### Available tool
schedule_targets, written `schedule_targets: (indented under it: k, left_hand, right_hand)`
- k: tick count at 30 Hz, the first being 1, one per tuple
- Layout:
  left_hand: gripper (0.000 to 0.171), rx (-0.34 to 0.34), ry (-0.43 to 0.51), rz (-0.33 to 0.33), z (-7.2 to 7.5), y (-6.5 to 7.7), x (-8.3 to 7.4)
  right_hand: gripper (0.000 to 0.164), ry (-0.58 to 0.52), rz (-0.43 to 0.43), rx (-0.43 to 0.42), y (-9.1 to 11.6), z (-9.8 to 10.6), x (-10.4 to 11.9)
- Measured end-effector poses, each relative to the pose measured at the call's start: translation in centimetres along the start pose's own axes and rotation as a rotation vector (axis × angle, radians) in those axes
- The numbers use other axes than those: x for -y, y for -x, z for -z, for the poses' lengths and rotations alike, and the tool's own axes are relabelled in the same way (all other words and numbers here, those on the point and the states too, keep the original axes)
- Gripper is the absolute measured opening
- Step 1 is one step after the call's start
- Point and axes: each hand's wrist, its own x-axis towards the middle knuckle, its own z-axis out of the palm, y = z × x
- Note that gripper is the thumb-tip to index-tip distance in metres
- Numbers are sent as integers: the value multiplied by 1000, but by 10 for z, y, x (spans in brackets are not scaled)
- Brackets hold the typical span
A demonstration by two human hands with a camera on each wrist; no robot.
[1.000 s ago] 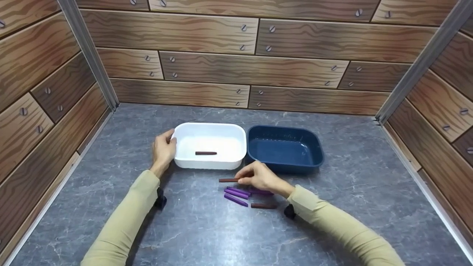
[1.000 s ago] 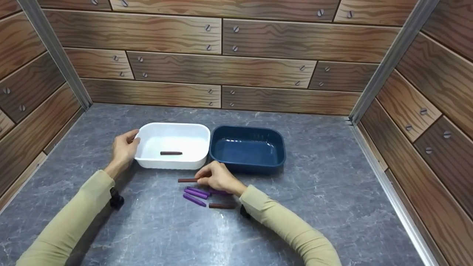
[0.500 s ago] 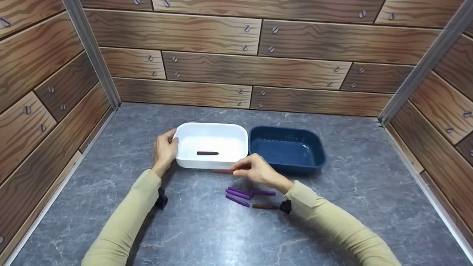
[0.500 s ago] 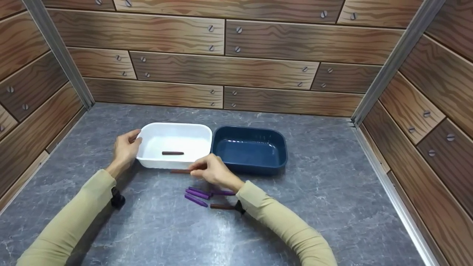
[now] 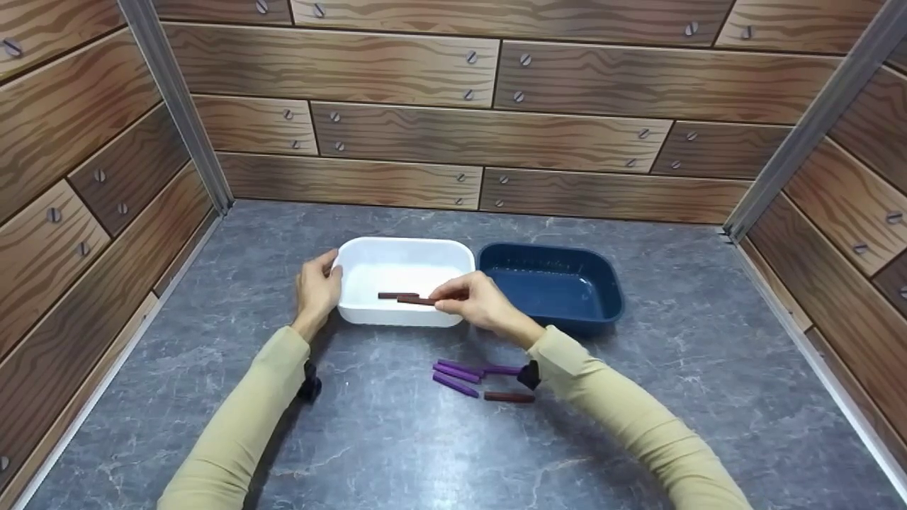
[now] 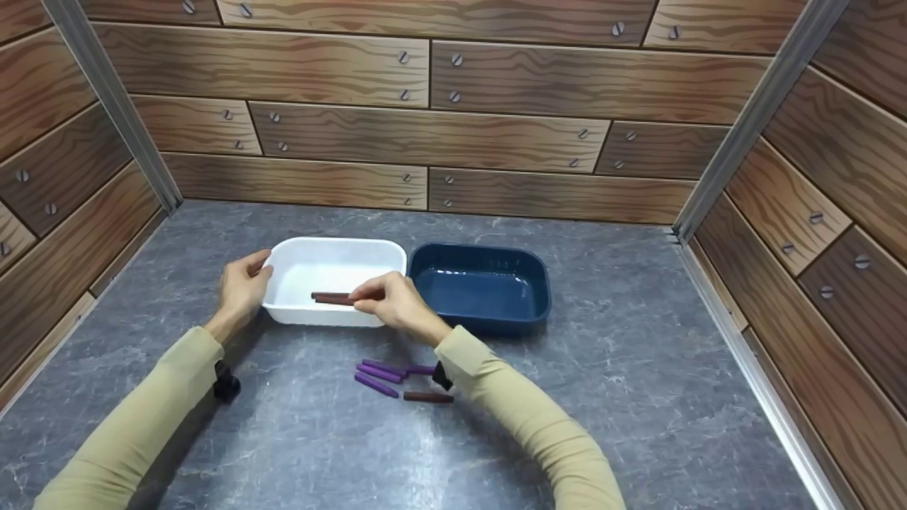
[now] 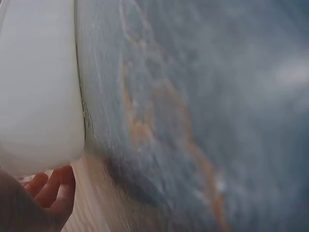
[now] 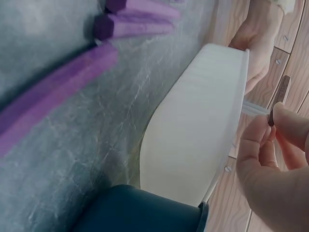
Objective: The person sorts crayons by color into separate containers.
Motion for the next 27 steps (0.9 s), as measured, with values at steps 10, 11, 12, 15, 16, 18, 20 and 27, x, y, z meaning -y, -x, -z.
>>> schedule_targets:
  k: [10,11,12,15,16,18,20,27]
  left_hand:
    - [40,-9,0,2,-2,-2,0]
    - [40,-9,2,5,-2,-2,0]
    - [40,-9,3,5,-3,-2,1]
    - [40,-6,9,7,-2,-2,1]
    - [40,-4,11,8,-2,-2,1]
    - [40,-5,10,10,-2,-2,1]
    - [40,-7,8,14,-2,-1,0]
    - [40,-5,13,-5,0,-1,2]
  right_hand:
    - [11,17,-35,-35,-23,-4,-1]
    - [11,16,-36,-35,-26,-4,-1]
    - [11,11,-41,-37,-28,-5,-1]
    - [12,-10,-60,-41,-37,-9,-3]
    - [12,-18,-67,-44,-39,-10,-4]
    - [12,-25,-80,-48,-44,-12,-5]
    - [12,-24,-88,-49,-49,-15,-6]
    - [13,-10,-110,-67,-63,-22,-9]
